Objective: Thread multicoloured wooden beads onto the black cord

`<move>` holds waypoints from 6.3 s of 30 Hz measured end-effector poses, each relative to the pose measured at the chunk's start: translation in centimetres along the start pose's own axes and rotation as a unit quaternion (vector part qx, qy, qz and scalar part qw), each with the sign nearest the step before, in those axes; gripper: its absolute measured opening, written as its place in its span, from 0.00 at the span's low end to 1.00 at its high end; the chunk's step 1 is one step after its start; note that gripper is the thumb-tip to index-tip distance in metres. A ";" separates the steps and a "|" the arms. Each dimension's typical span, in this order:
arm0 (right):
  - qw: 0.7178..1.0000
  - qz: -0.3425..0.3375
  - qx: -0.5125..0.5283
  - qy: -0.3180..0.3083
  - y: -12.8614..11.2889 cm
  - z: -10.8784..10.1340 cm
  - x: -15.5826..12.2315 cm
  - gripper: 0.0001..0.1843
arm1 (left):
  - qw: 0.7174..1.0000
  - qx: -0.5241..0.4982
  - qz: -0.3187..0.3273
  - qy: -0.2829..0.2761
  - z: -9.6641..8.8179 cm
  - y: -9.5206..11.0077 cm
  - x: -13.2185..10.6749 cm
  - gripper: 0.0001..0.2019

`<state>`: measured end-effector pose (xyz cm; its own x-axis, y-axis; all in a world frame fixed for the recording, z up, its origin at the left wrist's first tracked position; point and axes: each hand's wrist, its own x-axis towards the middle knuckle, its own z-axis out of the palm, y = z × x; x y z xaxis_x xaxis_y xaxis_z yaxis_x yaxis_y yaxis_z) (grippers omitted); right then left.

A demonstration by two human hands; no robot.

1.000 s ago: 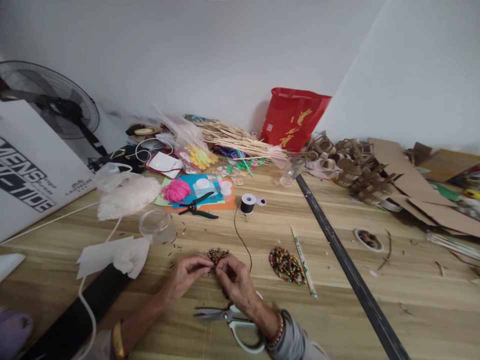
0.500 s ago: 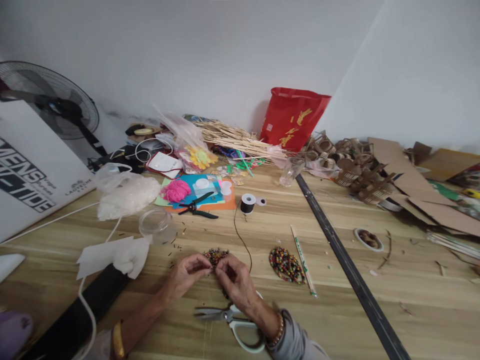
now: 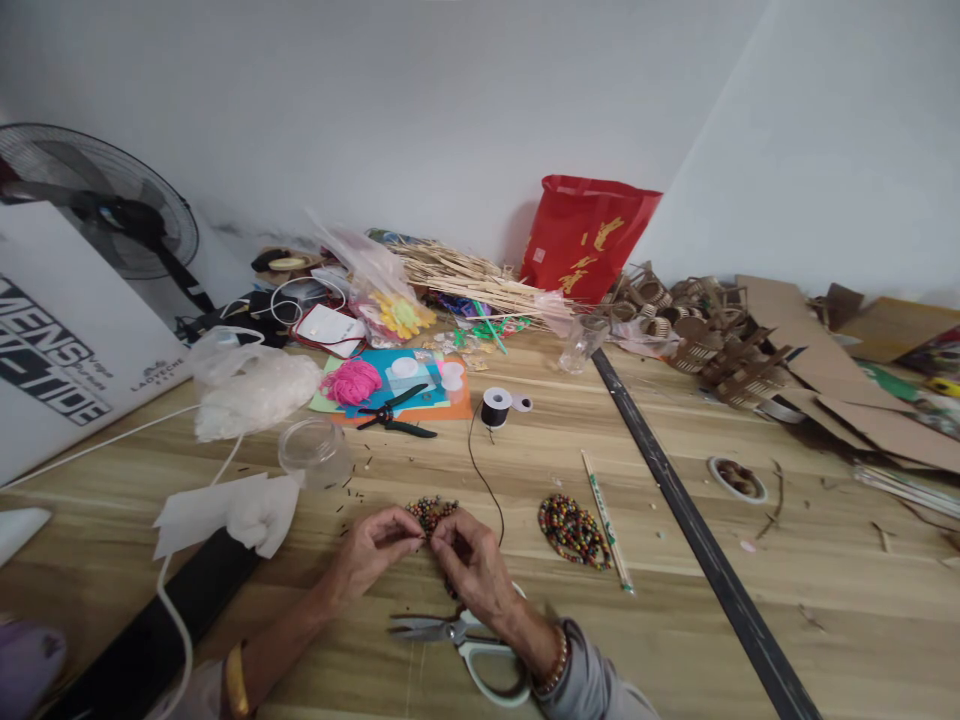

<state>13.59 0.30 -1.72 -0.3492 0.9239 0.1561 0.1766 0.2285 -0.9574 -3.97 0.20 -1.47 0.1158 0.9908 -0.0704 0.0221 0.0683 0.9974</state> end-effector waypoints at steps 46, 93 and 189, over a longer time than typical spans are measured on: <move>1.000 0.000 0.003 0.001 0.0 0.1 0.0 0.14 | 1.000 -0.003 0.021 -0.008 0.0 0.0 0.0 0.01; 1.000 -0.001 0.010 -0.004 -0.1 0.1 0.0 0.15 | 0.999 0.012 0.026 -0.016 0.0 0.0 -0.1 0.02; 0.996 0.026 0.081 -0.039 -0.1 0.1 -0.1 0.15 | 0.996 0.062 0.062 -0.029 -0.3 0.3 -0.1 0.07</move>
<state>13.51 0.16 -1.68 -0.4142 0.9055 0.0923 0.0468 0.1225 -0.9914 -4.28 0.18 -1.16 0.1820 0.9821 0.0483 0.1256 -0.0719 0.9895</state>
